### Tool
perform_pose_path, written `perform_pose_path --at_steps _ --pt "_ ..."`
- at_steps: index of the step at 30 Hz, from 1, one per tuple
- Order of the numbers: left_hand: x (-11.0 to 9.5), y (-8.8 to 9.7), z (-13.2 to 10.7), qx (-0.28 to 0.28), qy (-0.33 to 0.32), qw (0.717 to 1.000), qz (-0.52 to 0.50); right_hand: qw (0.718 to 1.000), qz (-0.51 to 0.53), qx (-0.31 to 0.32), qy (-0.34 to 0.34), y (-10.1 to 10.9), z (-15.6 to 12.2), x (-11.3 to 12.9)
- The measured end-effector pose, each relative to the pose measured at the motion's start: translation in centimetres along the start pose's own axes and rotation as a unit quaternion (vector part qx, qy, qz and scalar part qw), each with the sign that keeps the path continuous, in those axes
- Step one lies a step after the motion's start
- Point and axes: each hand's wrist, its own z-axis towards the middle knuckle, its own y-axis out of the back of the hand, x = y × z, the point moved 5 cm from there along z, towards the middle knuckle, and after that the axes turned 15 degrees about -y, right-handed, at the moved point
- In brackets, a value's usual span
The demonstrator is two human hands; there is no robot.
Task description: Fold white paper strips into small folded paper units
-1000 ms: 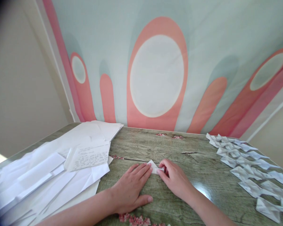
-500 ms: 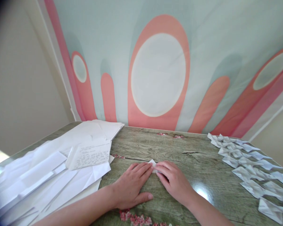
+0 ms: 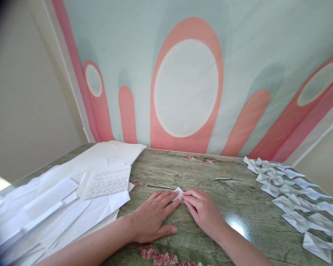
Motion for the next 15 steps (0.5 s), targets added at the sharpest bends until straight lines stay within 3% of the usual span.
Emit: perform_pose_path --at_steps 15 --pt "0.08 0.43 0.19 -0.003 -0.015 1.000 0.021 1.000 -0.006 -0.007 -0.002 0.16 -0.05 0.34"
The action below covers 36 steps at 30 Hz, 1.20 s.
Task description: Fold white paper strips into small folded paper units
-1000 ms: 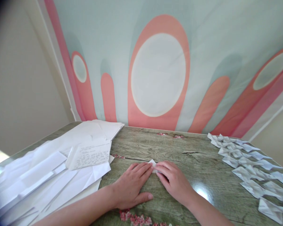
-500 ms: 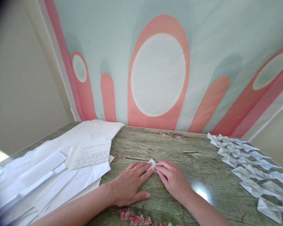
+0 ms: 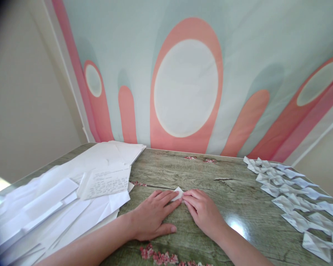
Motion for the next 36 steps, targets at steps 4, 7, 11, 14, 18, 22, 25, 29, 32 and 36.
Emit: perform_pose_path --at_steps 4,7,11,14,18,22,25,29,32,36 --pt "0.0 0.0 0.0 0.001 0.000 1.000 0.002 1.000 -0.003 -0.003 0.005 0.0 0.0 -0.1" --pt "0.0 -0.1 0.0 0.001 0.003 1.000 0.001 1.000 -0.005 -0.008 0.009 0.0 0.0 0.0" --pt "0.1 -0.2 0.0 -0.001 0.005 1.000 -0.001 1.000 -0.015 -0.003 0.010 -0.1 -0.1 0.0" --pt "0.1 -0.2 0.0 -0.001 0.005 1.000 -0.003 0.999 -0.036 -0.006 0.013 -0.1 -0.3 -0.1" --pt "0.1 -0.1 0.0 -0.003 0.009 1.000 -0.006 0.994 -0.087 -0.034 0.049 0.1 -0.7 -0.1" --pt "0.2 -0.1 0.0 -0.006 0.016 1.000 -0.009 0.986 -0.138 -0.041 0.088 0.1 -0.9 0.3" --pt "0.4 -0.2 0.0 -0.009 0.022 1.000 -0.012 0.983 -0.153 -0.048 0.094 0.1 -1.0 0.7" --pt "0.5 -0.3 0.1 -0.011 0.024 1.000 -0.012 0.982 -0.150 -0.060 0.096 0.0 -0.9 1.0" --pt "0.6 -0.3 0.1 -0.007 0.023 1.000 -0.012 0.982 -0.147 -0.067 0.102 -0.1 -0.9 1.0" --pt "0.6 -0.4 0.1 -0.002 0.026 1.000 -0.013 0.982 -0.142 -0.076 0.101 -0.3 -0.9 0.9"
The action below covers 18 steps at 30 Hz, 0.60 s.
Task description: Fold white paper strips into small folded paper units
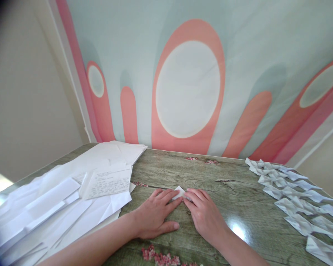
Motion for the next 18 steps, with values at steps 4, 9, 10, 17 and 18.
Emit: perform_pose_path --at_steps 4,9,10,17,18 --pt "-0.01 0.03 0.00 -0.002 0.001 1.000 -0.003 1.000 -0.003 0.006 -0.005 -0.22 -0.03 -0.02" --pt "-0.08 0.03 0.04 0.003 0.001 1.000 0.003 1.000 -0.011 0.008 -0.002 -0.51 -0.10 -0.09" --pt "-0.09 0.03 0.05 0.003 0.002 1.000 0.006 1.000 -0.013 0.008 -0.004 -0.55 -0.11 -0.09" --pt "-0.22 -0.03 0.20 -0.003 0.010 1.000 0.020 1.000 -0.025 -0.002 -0.012 -0.68 -0.19 0.44" --pt "-0.24 -0.05 0.23 -0.004 0.010 1.000 0.021 1.000 -0.028 -0.004 -0.011 -0.71 -0.21 0.53"
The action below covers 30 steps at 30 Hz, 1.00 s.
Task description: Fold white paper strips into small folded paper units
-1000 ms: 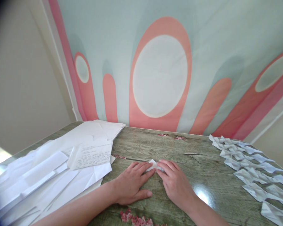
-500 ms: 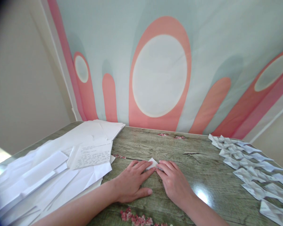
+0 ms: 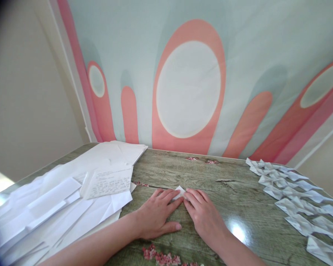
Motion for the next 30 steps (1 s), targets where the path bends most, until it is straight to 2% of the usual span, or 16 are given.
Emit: perform_pose_path --at_steps 10,20,30 --pt "-0.1 0.3 -0.1 0.003 0.002 1.000 0.010 0.999 -0.034 0.019 -0.025 -0.4 -0.1 -0.6" --pt "-0.1 0.6 -0.1 0.005 0.001 1.000 0.004 0.994 -0.074 0.047 -0.060 0.5 0.5 -0.8" --pt "-0.1 0.4 -0.1 0.003 0.002 1.000 0.005 0.990 -0.119 0.056 -0.057 0.5 0.5 -1.4"
